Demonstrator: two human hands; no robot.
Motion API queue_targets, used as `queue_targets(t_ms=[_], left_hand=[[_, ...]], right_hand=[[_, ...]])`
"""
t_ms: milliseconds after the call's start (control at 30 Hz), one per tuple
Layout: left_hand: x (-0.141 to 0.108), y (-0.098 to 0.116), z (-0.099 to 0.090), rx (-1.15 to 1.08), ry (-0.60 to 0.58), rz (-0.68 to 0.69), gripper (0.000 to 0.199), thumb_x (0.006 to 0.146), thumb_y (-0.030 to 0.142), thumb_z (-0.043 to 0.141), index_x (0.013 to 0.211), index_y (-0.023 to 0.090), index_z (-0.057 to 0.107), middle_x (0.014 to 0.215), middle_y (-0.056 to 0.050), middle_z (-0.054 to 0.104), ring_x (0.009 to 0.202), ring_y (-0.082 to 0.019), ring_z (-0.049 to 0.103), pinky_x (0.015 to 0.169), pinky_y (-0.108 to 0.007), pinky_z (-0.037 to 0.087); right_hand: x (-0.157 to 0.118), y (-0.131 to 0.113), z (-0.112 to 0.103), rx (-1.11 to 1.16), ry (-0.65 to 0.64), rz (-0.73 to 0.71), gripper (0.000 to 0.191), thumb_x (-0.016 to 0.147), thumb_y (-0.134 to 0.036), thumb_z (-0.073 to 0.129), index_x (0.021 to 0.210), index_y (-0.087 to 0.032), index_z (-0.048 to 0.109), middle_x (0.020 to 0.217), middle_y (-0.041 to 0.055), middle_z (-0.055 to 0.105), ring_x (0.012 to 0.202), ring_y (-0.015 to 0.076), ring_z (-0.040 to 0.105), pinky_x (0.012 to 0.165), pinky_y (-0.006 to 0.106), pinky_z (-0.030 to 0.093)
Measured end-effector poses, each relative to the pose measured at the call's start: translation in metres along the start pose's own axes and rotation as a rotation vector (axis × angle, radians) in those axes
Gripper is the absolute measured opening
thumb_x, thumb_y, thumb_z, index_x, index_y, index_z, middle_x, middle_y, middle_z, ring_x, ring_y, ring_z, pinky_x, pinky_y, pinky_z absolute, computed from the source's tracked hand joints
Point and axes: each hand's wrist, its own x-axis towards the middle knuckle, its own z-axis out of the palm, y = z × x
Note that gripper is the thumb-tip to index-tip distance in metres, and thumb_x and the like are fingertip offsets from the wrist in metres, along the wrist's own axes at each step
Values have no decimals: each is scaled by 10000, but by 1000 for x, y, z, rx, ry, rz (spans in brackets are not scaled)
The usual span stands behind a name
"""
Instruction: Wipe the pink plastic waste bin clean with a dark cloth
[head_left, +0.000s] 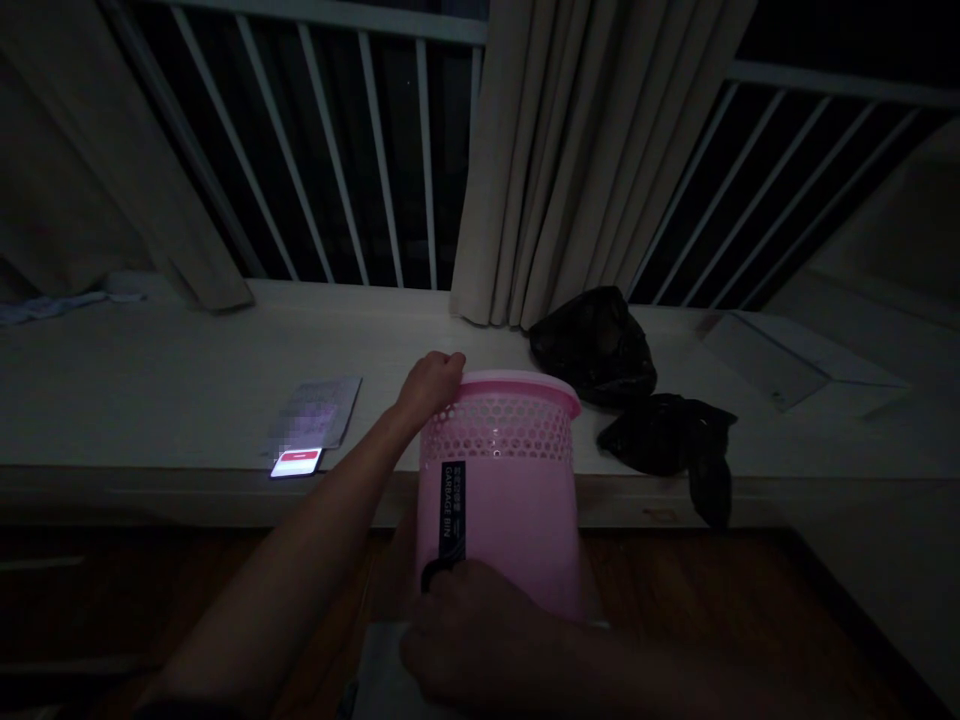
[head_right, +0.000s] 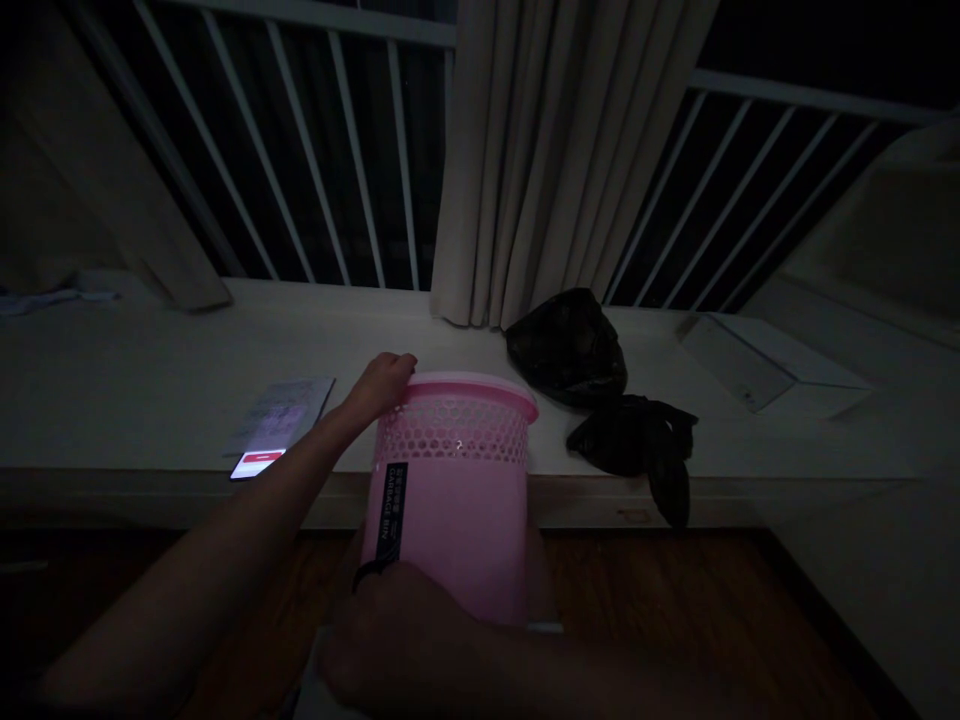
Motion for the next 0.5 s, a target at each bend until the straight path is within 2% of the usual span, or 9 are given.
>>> queue_targets(t_ms=[233, 400, 500], left_hand=[[1, -3, 4, 55, -1, 37, 399, 893, 133, 323, 1154, 64, 617, 1116, -203, 646, 1004, -256, 616, 789, -305, 435], [1, 0, -1, 67, -29, 50, 363, 897, 123, 349, 1127, 75, 624, 1092, -205, 657, 989, -250, 635, 769, -298, 448], [1, 3, -3, 59, -35, 44, 343, 905, 123, 355, 1110, 84, 628, 1087, -205, 658, 998, -245, 639, 768, -293, 452]], right_hand=[[17, 29, -16, -53, -60, 68, 119, 883, -144, 593, 783, -163, 654, 752, 34, 704, 640, 185, 602, 506, 310, 372], [6, 45, -35, -95, -54, 191, 104, 884, -189, 596, 800, -168, 653, 728, 46, 693, 640, 189, 597, 523, 302, 355], [-6, 60, -43, -136, 12, 302, 119, 881, -204, 593, 780, -175, 649, 750, 47, 684, 680, 187, 599, 559, 292, 353]])
